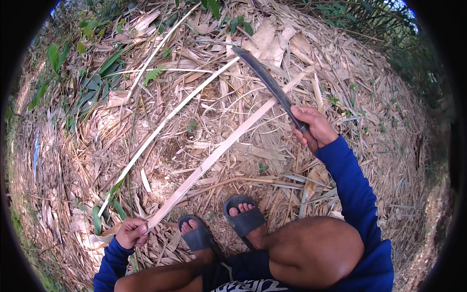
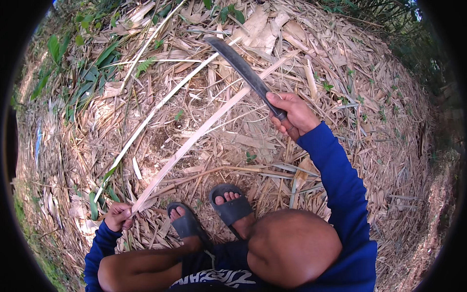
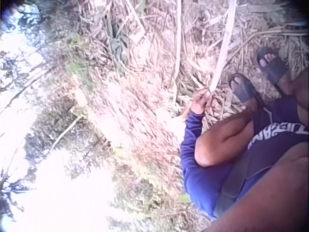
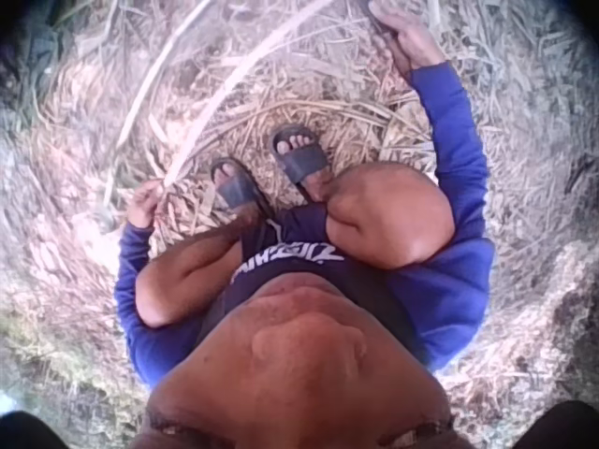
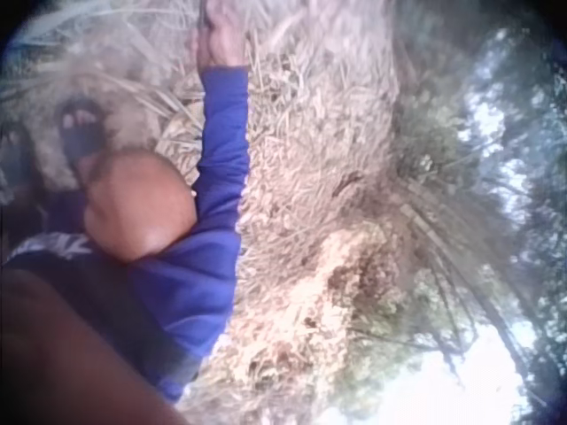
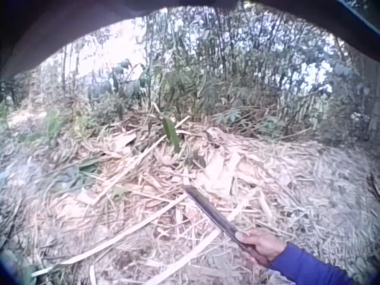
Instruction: The person sits on the ground and uses a machete to shave thin strips from a long bamboo stalk. They repeatedly draw the blade along the stalk to remove the outer layer, creating fine shavings that fall onto the ground.
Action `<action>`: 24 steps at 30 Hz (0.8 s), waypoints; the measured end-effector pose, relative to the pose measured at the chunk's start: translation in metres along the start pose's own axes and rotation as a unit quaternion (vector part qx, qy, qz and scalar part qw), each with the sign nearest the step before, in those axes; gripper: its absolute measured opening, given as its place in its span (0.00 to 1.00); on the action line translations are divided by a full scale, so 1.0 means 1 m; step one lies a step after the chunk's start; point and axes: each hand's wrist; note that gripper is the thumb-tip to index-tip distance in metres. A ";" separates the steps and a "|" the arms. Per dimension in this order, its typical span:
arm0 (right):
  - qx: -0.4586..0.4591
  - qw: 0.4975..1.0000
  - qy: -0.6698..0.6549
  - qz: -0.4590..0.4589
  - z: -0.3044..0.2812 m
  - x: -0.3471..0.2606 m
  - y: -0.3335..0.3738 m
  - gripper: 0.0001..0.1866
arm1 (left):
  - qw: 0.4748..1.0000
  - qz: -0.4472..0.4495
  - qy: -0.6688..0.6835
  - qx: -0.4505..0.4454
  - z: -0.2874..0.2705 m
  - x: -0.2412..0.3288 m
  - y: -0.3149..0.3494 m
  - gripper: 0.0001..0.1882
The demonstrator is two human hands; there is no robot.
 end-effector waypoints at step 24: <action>-0.112 0.983 0.111 -0.097 0.078 0.040 -0.006 0.17 | 0.991 0.046 0.080 -0.102 0.044 0.069 -0.084 0.21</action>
Point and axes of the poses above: each hand's wrist, its own y-axis away from the middle knuckle, its own z-axis out of the palm, x = y × z, and after that the axes turned 4 degrees about -y, right-handed
